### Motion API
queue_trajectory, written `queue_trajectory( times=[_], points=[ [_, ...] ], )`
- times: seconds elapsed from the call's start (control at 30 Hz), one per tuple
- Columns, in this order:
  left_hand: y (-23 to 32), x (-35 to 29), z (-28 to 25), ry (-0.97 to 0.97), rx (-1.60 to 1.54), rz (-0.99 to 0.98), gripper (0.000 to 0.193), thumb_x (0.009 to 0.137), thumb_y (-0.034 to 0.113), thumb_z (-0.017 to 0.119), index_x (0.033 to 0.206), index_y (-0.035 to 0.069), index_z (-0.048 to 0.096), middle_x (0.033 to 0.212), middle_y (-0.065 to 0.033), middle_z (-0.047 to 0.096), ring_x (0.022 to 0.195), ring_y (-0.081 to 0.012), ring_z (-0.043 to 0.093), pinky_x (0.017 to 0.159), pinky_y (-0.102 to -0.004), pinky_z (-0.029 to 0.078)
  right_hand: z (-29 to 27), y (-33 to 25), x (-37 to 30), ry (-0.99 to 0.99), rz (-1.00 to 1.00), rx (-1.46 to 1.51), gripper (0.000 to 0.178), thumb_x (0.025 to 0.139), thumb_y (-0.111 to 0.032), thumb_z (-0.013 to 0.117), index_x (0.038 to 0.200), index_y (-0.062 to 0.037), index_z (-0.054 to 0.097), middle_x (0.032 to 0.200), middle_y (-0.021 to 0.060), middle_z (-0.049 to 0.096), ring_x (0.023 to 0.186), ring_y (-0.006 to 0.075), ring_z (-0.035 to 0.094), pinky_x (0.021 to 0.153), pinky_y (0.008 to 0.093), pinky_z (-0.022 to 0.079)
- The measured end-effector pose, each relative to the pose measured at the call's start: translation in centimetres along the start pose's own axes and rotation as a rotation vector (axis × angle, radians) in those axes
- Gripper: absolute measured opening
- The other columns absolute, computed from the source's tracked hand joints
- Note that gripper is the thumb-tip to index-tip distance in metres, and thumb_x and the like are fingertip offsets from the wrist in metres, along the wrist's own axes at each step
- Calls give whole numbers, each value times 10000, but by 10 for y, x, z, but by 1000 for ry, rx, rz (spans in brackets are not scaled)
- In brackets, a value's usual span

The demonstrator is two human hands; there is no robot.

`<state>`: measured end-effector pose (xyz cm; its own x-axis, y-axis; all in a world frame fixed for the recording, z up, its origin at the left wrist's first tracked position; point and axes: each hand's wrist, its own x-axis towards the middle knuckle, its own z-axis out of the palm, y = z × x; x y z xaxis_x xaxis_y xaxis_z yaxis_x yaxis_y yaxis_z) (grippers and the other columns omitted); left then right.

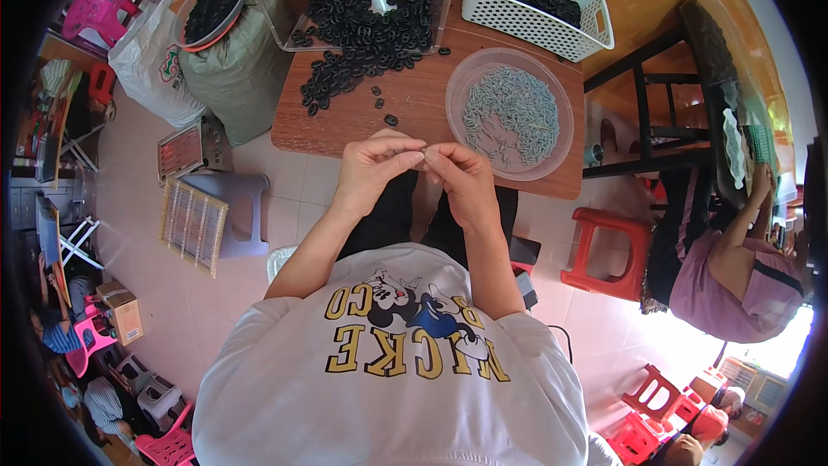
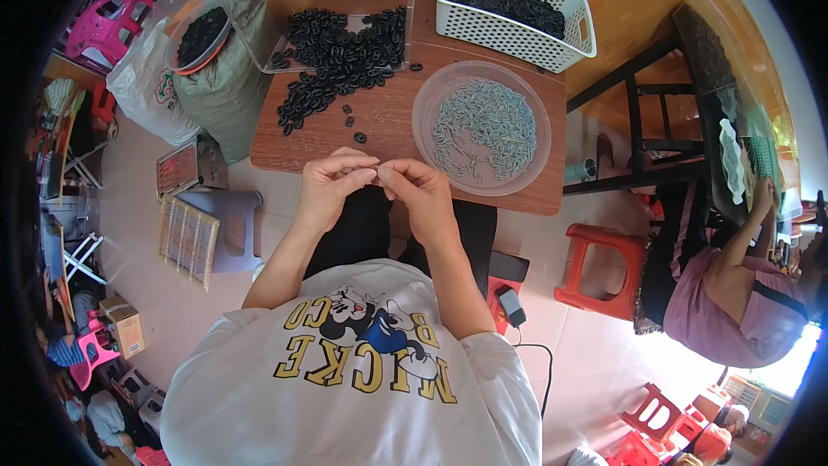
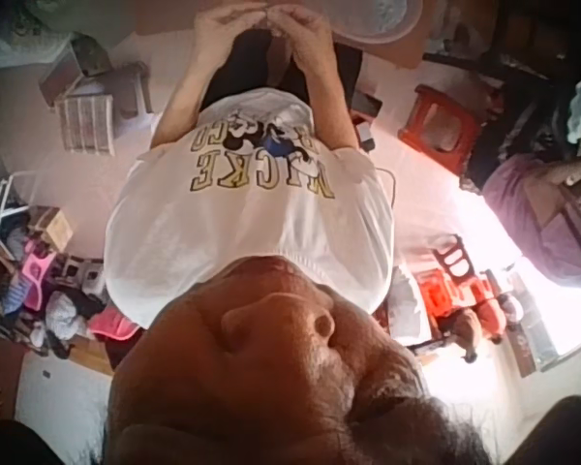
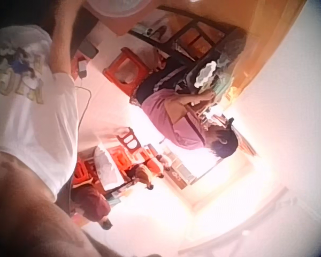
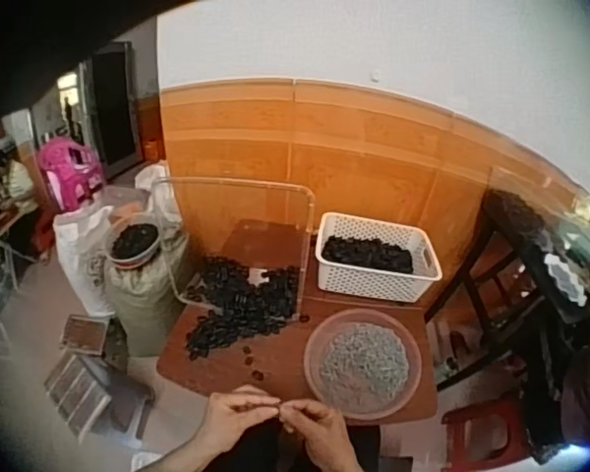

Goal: The person sits at a table and repeatedly picks up small black plastic components and light blue metal pins. They insert the pins into the plastic components by hand and place the assembled units into a white basket.

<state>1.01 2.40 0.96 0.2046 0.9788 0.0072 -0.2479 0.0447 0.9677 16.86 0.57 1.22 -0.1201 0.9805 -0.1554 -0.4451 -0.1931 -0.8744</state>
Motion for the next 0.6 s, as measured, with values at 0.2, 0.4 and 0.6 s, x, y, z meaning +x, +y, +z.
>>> queue_trajectory(
  times=[0.2, 0.4, 0.6],
  points=[
    [-4, -5, -3, 4, -144, 1, 118, 801, -24, 649, 916, -19, 674, 905, -81, 613, 782, -127, 591, 691, -227, 494, 1, 0, -2, -12, 18, -112, 145, 852, -101, 629, 933, 11, 670, 770, 20, 617, 656, 63, 496, 610, 194, 389],
    [-4, -4, -9, 107, -561, -97, 116, 823, -28, 621, 938, -20, 632, 890, -102, 647, 746, -123, 609, 673, -227, 509, 5, -1, -5, 51, -43, -102, 214, 851, -50, 616, 1053, 16, 642, 835, 41, 638, 710, 85, 560, 673, 205, 445],
    [1, -7, -5, 165, -631, -141, 122, 826, -35, 612, 947, -27, 629, 879, -123, 658, 702, -120, 611, 637, -205, 503, 12, -2, -6, 51, -54, -80, 208, 826, 14, 622, 1031, 50, 623, 869, 111, 659, 784, 163, 659, 694, 235, 520]
  ],
)
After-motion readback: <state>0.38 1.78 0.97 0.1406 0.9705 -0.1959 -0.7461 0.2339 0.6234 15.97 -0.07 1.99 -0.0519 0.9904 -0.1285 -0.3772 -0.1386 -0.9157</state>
